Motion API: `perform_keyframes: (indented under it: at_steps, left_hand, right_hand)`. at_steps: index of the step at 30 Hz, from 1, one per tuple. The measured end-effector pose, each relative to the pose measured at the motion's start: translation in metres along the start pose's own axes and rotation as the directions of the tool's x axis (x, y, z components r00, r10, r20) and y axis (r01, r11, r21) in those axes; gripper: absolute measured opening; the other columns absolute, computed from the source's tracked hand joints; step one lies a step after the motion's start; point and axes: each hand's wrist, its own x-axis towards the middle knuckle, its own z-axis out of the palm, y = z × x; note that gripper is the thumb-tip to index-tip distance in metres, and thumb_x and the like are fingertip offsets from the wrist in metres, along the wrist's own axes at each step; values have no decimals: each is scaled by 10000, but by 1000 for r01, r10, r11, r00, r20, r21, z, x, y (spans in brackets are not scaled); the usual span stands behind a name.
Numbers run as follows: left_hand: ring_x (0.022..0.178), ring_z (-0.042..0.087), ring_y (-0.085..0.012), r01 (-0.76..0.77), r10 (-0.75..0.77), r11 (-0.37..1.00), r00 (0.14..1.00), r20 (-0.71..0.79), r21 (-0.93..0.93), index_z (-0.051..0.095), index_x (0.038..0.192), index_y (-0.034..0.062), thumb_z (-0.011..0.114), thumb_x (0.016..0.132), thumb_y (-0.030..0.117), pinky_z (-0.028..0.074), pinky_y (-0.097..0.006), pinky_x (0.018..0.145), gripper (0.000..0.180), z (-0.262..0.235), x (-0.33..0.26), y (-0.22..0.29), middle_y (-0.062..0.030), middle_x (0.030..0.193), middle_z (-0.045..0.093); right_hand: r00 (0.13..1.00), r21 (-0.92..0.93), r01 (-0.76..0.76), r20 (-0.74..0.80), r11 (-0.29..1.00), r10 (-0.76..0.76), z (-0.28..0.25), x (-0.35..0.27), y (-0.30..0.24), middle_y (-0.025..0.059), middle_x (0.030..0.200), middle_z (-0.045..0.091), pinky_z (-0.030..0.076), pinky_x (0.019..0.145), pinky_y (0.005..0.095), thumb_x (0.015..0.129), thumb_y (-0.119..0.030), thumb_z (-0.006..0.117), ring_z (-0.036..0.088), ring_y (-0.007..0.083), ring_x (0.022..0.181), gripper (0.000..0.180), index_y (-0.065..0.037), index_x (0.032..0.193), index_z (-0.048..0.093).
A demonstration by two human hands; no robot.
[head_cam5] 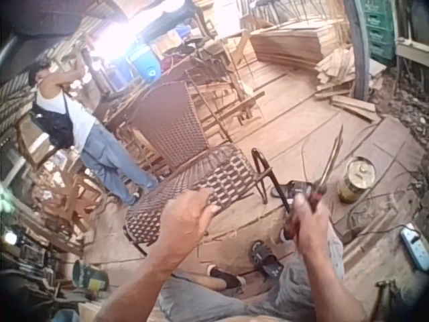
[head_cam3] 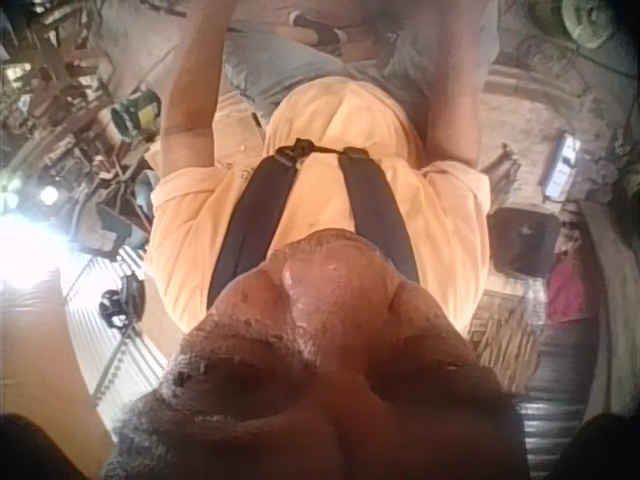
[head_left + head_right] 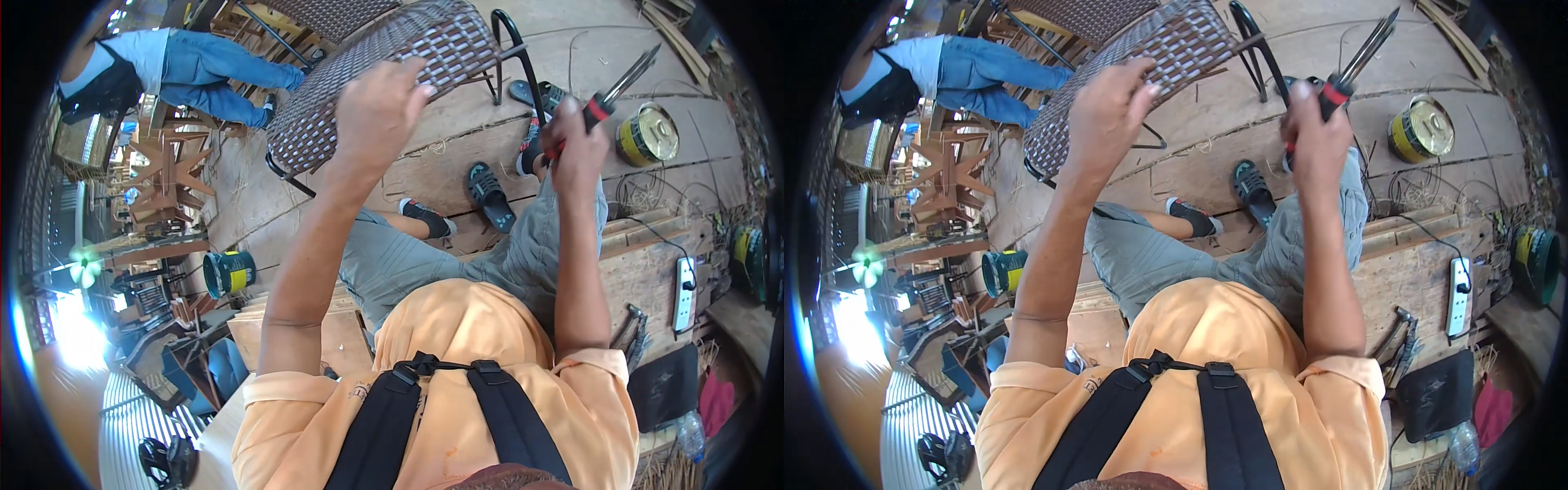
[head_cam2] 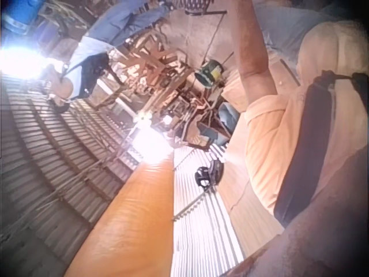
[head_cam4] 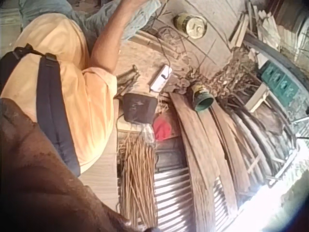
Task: Repairing the plastic weave of a chair using a heated tool to bond synthetic strands together.
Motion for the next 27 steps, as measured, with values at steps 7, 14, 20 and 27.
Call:
perform_keyframes:
  at_steps: [7, 14, 20, 27]
  left_hand:
    - [666, 649, -292, 6, -24, 996, 981, 191, 90, 582, 1045, 85, 648, 838, 330, 507, -396, 559, 327, 38, 27, 53, -125, 788, 660]
    - [582, 640, -317, 318, -329, 928, 944, -27, -196, 554, 869, 70, 627, 879, 239, 482, -420, 509, 185, 44, 15, 59, -133, 627, 626]
    - [576, 625, -341, 384, -382, 916, 923, 37, -114, 559, 779, 60, 590, 889, 235, 474, -436, 526, 209, 38, 9, 52, -137, 569, 595]
    - [559, 595, -371, 336, -332, 942, 929, 165, 5, 554, 723, 61, 563, 862, 212, 460, -450, 527, 205, 28, 18, 44, -165, 560, 566]
  right_hand:
    - [979, 176, -204, 66, 963, 195, 2, -67, 73, -27, 701, 515, 366, 583, 210, 898, -198, 635, 452, 51, 633, 162, -48, 871, 578]
    - [959, -151, -178, 193, 972, 206, -1, -56, 104, -49, 701, 497, 352, 578, 217, 874, -187, 673, 408, 41, 641, 164, -59, 840, 576]
    - [936, -424, -222, 159, 878, 314, 5, -49, 107, 83, 635, 545, 431, 588, 312, 828, -232, 700, 500, 161, 578, 239, -25, 913, 616]
    - [962, -578, -33, 202, 816, 181, 2, -44, 107, 205, 770, 619, 463, 657, 441, 827, -257, 674, 605, 393, 751, 259, -29, 927, 602]
